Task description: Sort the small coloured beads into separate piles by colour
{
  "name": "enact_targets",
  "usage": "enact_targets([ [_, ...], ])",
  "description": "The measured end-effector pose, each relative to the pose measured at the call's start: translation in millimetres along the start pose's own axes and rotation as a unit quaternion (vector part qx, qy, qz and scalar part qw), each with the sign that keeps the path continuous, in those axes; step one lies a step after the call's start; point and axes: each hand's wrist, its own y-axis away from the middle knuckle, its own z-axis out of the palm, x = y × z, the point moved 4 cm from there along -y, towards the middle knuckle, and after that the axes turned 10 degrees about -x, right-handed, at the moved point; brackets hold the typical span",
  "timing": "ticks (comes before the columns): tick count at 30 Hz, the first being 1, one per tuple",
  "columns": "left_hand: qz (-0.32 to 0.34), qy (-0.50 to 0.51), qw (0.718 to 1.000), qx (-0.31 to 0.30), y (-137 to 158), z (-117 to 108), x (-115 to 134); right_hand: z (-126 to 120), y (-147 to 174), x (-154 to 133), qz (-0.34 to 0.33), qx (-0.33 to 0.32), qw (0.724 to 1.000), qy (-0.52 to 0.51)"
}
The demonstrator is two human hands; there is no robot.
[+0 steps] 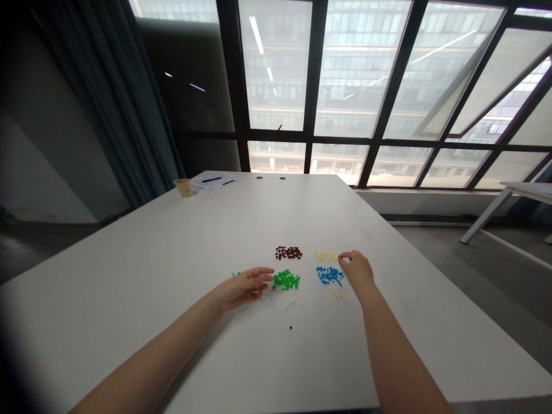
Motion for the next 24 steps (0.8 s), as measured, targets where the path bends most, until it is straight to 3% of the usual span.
enact_targets([
  [6, 0.007, 0.003, 1.000, 0.006, 1, -1, 1, 16, -2, 9, 0.035, -0.044, 0.998, -0.003],
  [11, 0.021, -0.012, 0.999, 0.043, 5, -10, 13, 2, -3, 11, 0.035, 0.012, 0.998, -0.054],
  [14, 0.078, -0.076, 0.987, 0.121, 14, -33, 33, -9, 0, 7, 0.052, 0.052, 0.994, -0.078],
  [16, 0.121, -0.193, 0.950, 0.215, 22, -53, 48, -11, 2, -1, 0.036, 0.057, 0.993, -0.094],
  [17, 0.130, -0.270, 0.916, 0.265, 27, -62, 55, -11, 3, -7, 0.023, 0.051, 0.993, -0.100],
  [20, 0.095, -0.443, 0.820, 0.350, 34, -80, 61, -3, 8, -24, -0.022, 0.001, 0.994, -0.103],
  [22, 0.048, -0.485, 0.807, 0.334, 30, -84, 54, 2, 11, -34, -0.047, -0.030, 0.994, -0.097],
  [24, 0.015, -0.492, 0.816, 0.301, 24, -85, 43, 5, 13, -40, -0.063, -0.044, 0.993, -0.090],
])
